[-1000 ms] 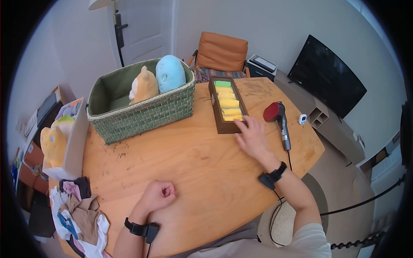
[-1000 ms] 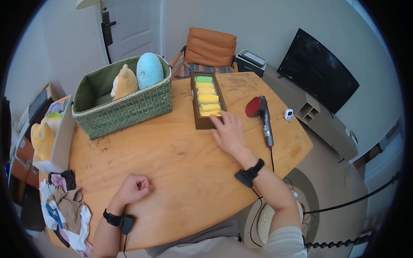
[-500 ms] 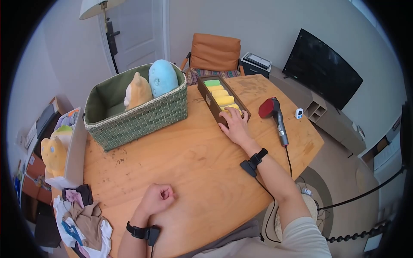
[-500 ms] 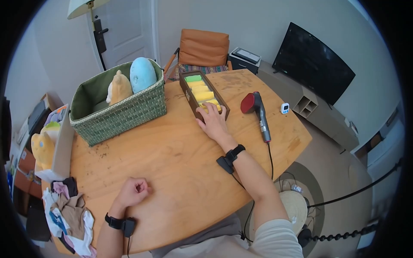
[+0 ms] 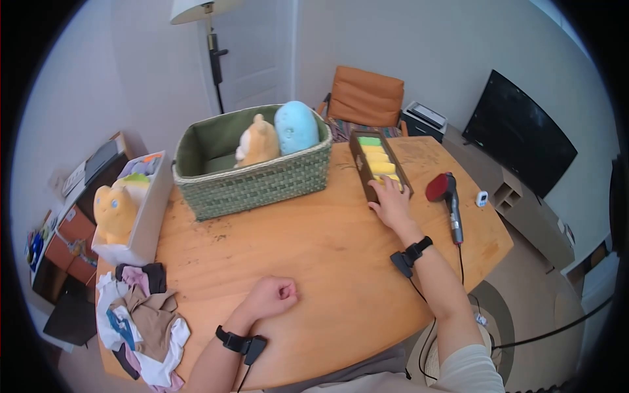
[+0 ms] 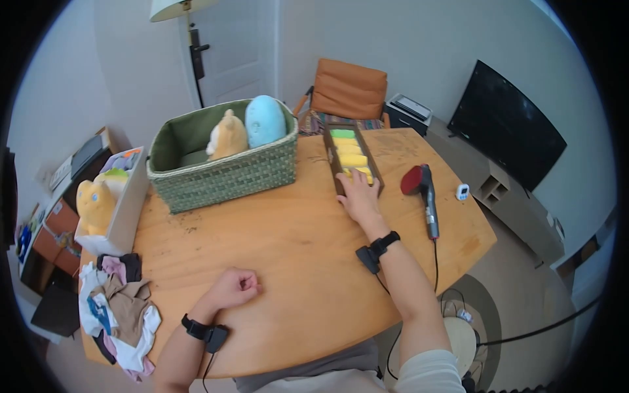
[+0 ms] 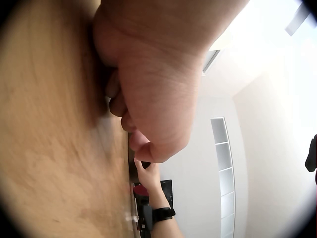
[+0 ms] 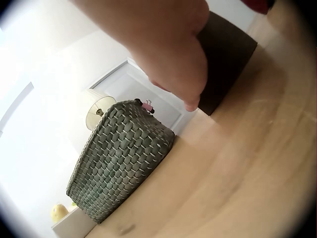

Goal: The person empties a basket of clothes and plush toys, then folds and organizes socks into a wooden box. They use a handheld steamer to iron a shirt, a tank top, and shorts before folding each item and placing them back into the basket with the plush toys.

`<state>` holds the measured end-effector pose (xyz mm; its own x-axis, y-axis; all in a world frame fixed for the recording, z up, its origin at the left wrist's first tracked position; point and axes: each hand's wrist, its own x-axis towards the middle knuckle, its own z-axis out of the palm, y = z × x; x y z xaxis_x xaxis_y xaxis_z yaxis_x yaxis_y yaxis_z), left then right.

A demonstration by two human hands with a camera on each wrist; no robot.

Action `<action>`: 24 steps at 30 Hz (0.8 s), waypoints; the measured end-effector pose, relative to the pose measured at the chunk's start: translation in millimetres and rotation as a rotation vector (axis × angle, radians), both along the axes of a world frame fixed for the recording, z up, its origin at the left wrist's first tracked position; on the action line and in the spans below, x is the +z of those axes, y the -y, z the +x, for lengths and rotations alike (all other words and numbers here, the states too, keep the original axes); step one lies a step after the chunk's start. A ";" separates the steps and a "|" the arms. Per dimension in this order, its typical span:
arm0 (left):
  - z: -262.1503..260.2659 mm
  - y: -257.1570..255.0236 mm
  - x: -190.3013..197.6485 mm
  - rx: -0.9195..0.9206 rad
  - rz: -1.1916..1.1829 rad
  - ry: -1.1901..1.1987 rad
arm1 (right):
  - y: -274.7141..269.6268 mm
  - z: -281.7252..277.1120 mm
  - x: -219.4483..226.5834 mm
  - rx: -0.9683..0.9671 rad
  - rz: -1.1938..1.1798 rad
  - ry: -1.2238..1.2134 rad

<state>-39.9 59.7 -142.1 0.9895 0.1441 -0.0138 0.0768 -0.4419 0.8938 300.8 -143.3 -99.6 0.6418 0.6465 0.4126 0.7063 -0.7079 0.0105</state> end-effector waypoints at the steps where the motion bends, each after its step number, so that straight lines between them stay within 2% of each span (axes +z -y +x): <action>1: 0.2 0.5 -0.5 -0.023 0.014 0.023 | -0.4 0.8 1.9 0.025 0.001 0.008; 7: -0.5 4.4 7.9 -0.039 0.011 0.104 | -5.1 -10.8 30.8 -0.036 -0.062 -0.120; 12: 1.2 -2.3 4.1 -0.082 0.074 0.090 | 0.5 10.9 25.5 0.074 -0.047 -0.143; 14: 2.2 -1.2 2.7 -0.081 0.101 0.077 | 15.7 22.0 14.2 0.178 0.269 -0.204; 15: -0.3 -0.8 1.3 -0.089 0.097 0.064 | 28.5 26.4 8.3 0.168 0.268 -0.216; 17: 0.1 -0.5 0.9 -0.051 0.065 0.089 | 68.6 24.0 11.5 -0.100 0.293 -0.029; 18: 1.2 0.6 -0.7 -0.043 0.047 0.111 | 92.1 17.1 13.5 -0.148 0.289 -0.020; 21: 1.6 0.0 -2.6 -0.034 0.032 0.075 | 160.6 -9.1 13.6 -0.542 0.031 0.299; 22: 1.5 2.6 -0.6 -0.073 0.019 0.074 | 180.6 -15.9 11.1 -0.579 0.014 0.301; 24: 0.5 0.5 6.5 -0.025 0.013 0.016 | 202.0 -24.8 3.4 -0.679 -0.095 -0.032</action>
